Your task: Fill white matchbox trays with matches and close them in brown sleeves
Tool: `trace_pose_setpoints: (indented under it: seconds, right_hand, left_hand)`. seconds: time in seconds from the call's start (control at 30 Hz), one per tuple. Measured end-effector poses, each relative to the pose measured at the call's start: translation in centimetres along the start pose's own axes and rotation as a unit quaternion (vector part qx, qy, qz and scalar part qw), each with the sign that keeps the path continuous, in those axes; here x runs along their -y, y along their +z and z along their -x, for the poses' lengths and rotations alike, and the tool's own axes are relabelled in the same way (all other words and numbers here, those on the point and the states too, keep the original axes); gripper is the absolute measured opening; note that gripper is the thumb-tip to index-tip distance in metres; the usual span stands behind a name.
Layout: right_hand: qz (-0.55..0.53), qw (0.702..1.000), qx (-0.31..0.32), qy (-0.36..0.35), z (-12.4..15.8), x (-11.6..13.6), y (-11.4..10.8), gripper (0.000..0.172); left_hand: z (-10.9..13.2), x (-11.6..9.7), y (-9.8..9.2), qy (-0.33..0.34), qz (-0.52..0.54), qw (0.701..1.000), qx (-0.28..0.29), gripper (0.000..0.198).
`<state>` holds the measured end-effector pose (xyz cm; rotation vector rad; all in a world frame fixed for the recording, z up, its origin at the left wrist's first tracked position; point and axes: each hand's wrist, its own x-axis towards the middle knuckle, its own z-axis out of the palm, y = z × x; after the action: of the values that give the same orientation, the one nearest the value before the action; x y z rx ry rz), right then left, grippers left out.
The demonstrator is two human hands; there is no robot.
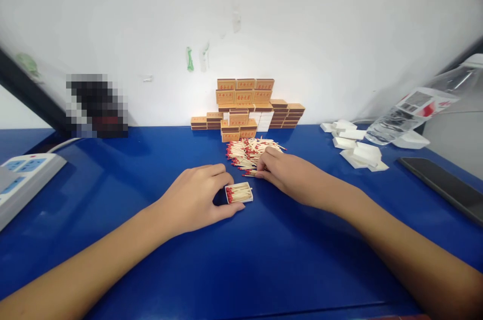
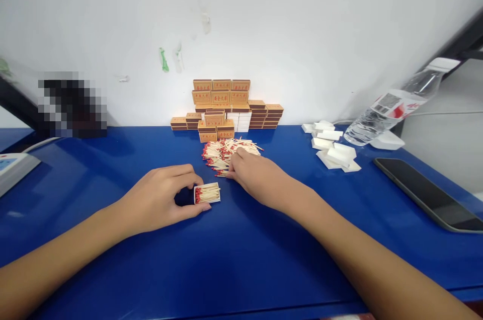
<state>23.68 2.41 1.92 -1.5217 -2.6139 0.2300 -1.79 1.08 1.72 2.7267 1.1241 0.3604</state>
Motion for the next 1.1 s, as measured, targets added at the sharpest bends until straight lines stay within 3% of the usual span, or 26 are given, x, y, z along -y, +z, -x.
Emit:
trace_pose_setpoints:
  seconds: [0.13, 0.27, 0.47, 0.77, 1.1]
  right_hand:
    - [-0.034, 0.999, 0.000, 0.000, 0.7, -0.3, -0.8, 0.019]
    - [-0.074, 0.996, -0.011, -0.049, 1.3, 1.2, -1.0, 0.017]
    - [-0.022, 0.994, -0.028, -0.106, 1.5, 3.6, 0.1, 0.012]
    - [-0.079, 0.991, -0.032, -0.105, 1.7, 2.1, -0.3, 0.009]
    - [-0.076, 0.992, -0.025, -0.102, 1.5, 3.0, 0.3, 0.010]
  left_hand:
    - [0.0, 0.0, 0.0, -0.003, 0.000, 1.000, -0.005, 0.034]
    - [0.1, 0.0, 0.1, 0.004, 0.001, 1.000, -0.012, 0.033]
    - [0.1, 0.2, 0.3, 0.021, -0.011, 0.999, -0.026, 0.031]
    - [0.2, 0.1, 0.2, 0.025, -0.010, 0.999, -0.028, 0.031]
    - [0.1, 0.2, 0.4, 0.036, -0.010, 0.999, -0.028, 0.032]
